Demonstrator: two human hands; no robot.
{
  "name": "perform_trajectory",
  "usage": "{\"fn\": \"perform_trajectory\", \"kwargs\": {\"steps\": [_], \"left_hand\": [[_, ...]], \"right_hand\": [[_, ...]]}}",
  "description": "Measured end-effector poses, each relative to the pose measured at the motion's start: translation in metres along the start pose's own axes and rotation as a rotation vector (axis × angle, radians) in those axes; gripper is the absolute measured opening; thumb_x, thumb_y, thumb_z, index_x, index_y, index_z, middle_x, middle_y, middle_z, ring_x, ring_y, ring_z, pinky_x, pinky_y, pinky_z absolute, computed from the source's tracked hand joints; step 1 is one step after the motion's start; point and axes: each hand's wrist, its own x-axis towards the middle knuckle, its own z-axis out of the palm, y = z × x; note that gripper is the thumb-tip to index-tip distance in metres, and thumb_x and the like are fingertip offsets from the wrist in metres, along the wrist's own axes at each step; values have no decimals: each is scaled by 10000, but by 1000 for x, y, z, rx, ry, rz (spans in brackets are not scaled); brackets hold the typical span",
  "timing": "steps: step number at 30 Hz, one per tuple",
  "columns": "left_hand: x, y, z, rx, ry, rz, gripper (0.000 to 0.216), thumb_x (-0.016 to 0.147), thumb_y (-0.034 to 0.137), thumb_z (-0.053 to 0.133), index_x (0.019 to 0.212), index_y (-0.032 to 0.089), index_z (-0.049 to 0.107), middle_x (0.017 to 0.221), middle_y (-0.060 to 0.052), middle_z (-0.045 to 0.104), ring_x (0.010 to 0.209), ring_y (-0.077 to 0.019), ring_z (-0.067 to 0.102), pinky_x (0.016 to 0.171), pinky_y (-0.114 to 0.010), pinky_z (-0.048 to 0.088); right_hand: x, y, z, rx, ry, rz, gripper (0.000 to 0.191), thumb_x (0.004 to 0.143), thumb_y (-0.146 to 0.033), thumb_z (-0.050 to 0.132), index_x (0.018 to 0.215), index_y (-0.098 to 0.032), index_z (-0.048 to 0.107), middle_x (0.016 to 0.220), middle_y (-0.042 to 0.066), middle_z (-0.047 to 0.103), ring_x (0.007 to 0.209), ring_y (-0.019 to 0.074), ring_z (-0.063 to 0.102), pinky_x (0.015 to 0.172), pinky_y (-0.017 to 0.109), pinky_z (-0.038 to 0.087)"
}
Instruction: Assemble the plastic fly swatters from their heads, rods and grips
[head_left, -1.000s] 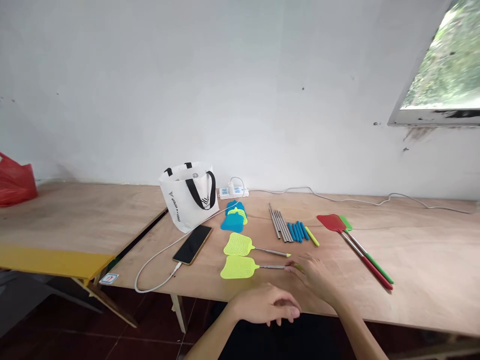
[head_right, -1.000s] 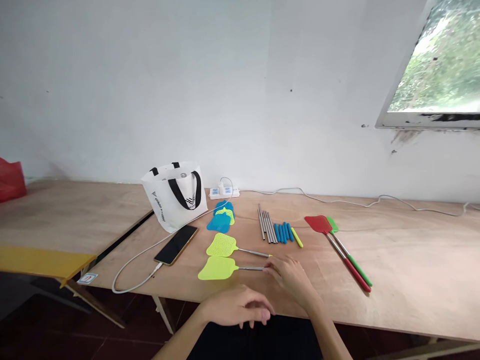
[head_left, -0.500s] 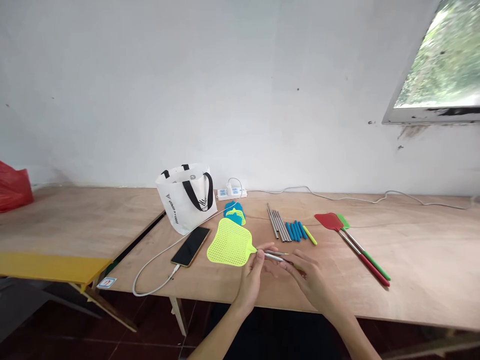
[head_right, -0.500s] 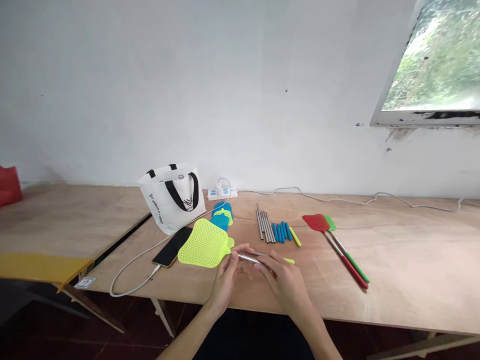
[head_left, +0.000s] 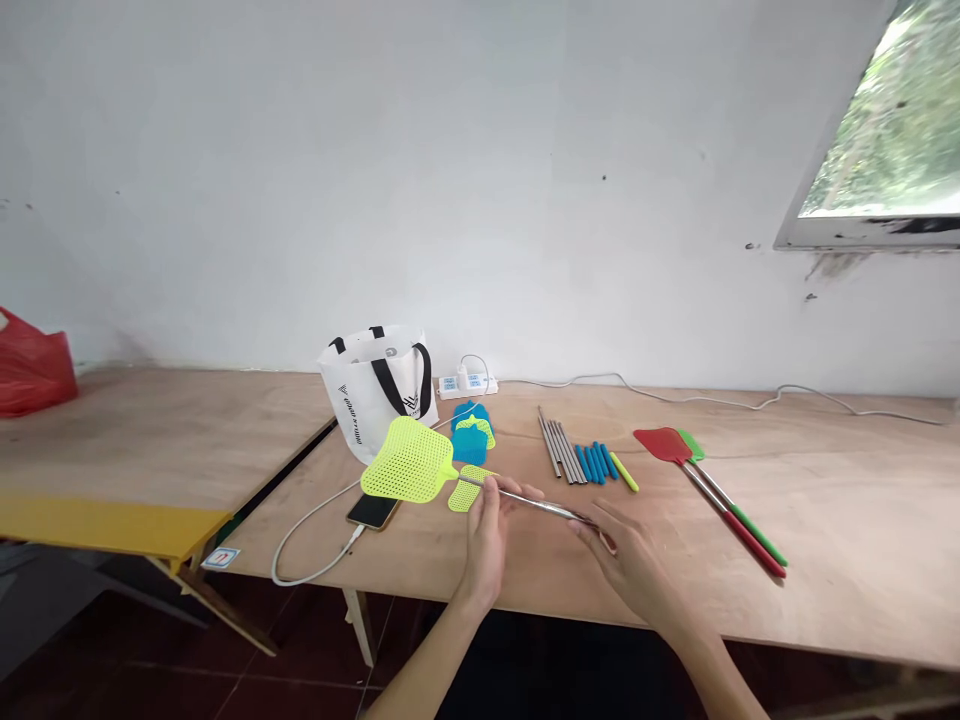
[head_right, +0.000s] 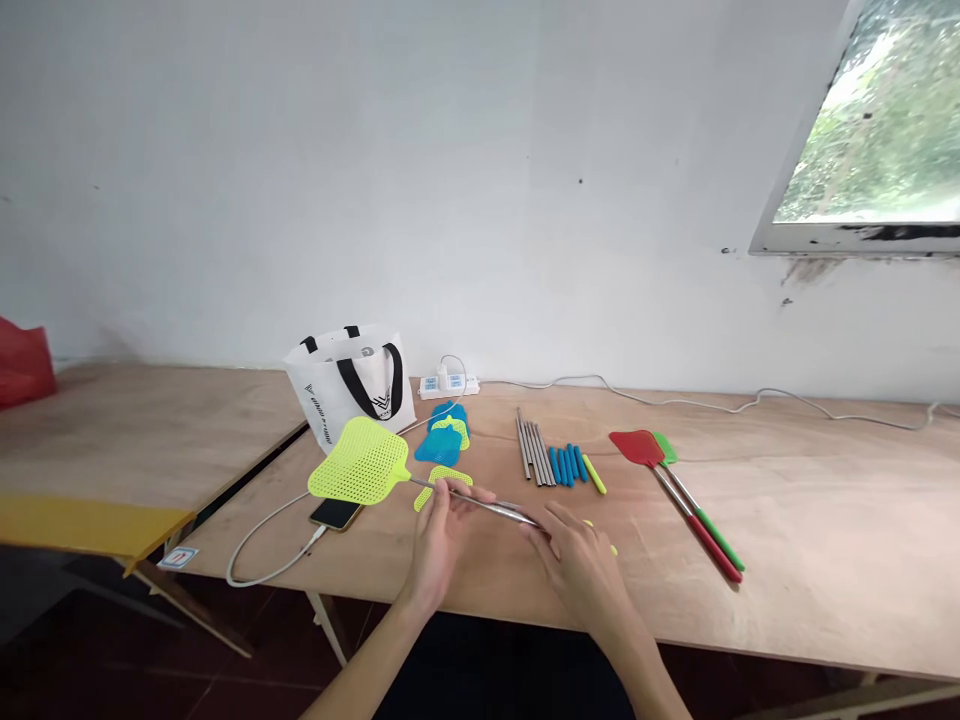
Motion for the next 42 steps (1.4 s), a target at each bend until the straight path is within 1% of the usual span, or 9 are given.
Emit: {"fn": "perform_trajectory", "kwargs": {"steps": [4, 10, 16, 23, 26, 29, 33, 36, 42], "left_hand": [[1, 2, 0, -87, 28, 36, 498, 925, 622, 623, 687, 205, 490, 628, 8, 596, 720, -193, 661, 875, -394, 528], [36, 54, -48, -163, 281, 303, 513, 827, 573, 774, 670, 208, 450, 566, 79, 459, 560, -109, 515, 751, -309, 553], [44, 65, -64, -30, 233, 247, 476, 832, 629, 730, 728, 206, 538, 628, 17, 626, 710, -199, 686, 832, -399, 577], [48, 48, -65, 136, 399, 344, 532, 892, 672, 603, 807, 151, 672, 789, -111, 779, 773, -254, 757, 803, -399, 581], [39, 28, -50, 186, 330, 280, 554, 908, 682, 570, 820, 150, 697, 870, -134, 793, 832, -271, 761, 842, -415, 576], [12, -5, -21, 239, 142, 93, 550, 943, 670, 525, 857, 166, 727, 954, -139, 794, 998, -299, 739, 930, -442, 554], [-22, -35, 10, 259, -48, -66, 573, 968, 670, 467, 937, 179, 761, 1065, -144, 777, 1141, -317, 680, 986, -454, 530], [-28, -34, 15, 269, -91, -80, 562, 970, 657, 478, 965, 174, 766, 1091, -145, 766, 1171, -322, 658, 987, -443, 526], [-19, -12, 9, 272, -157, -83, 550, 991, 632, 456, 1070, 173, 748, 1138, -134, 751, 1166, -309, 653, 991, -426, 518]], "right_hand": [[-2, -7, 7, -93, 16, -29, 432, 1073, -488, 335, 1010, -292, 715, 855, 33, 729, 738, 188, 689, 599, 248, 427], [6, 54, -17, -125, 85, -46, 487, 1050, -528, 356, 924, -269, 750, 893, 77, 755, 804, 218, 684, 740, 314, 483], [4, 83, -34, 49, -9, 91, 423, 995, -575, 459, 1044, -286, 764, 833, 46, 736, 768, 227, 673, 677, 326, 525], [5, 74, -39, 107, -38, 50, 447, 990, -586, 471, 881, -260, 757, 720, 34, 675, 670, 210, 629, 607, 309, 496], [9, 57, -28, 88, 18, -13, 469, 1012, -570, 440, 848, -251, 742, 691, 34, 658, 641, 198, 626, 597, 291, 483], [7, 23, -6, 59, 37, -74, 472, 1048, -504, 395, 859, -248, 743, 749, 52, 705, 679, 191, 669, 603, 267, 480], [-1, -20, 17, 11, 113, -123, 452, 1080, -413, 341, 1054, -251, 763, 954, 91, 777, 835, 203, 731, 669, 260, 502], [-3, -33, 16, -14, 125, -91, 443, 1079, -428, 358, 1037, -266, 768, 917, 75, 777, 776, 196, 727, 629, 262, 484], [1, -27, 5, 52, 72, -30, 404, 1057, -489, 398, 1070, -297, 754, 936, 39, 781, 693, 191, 700, 615, 284, 490]]}}
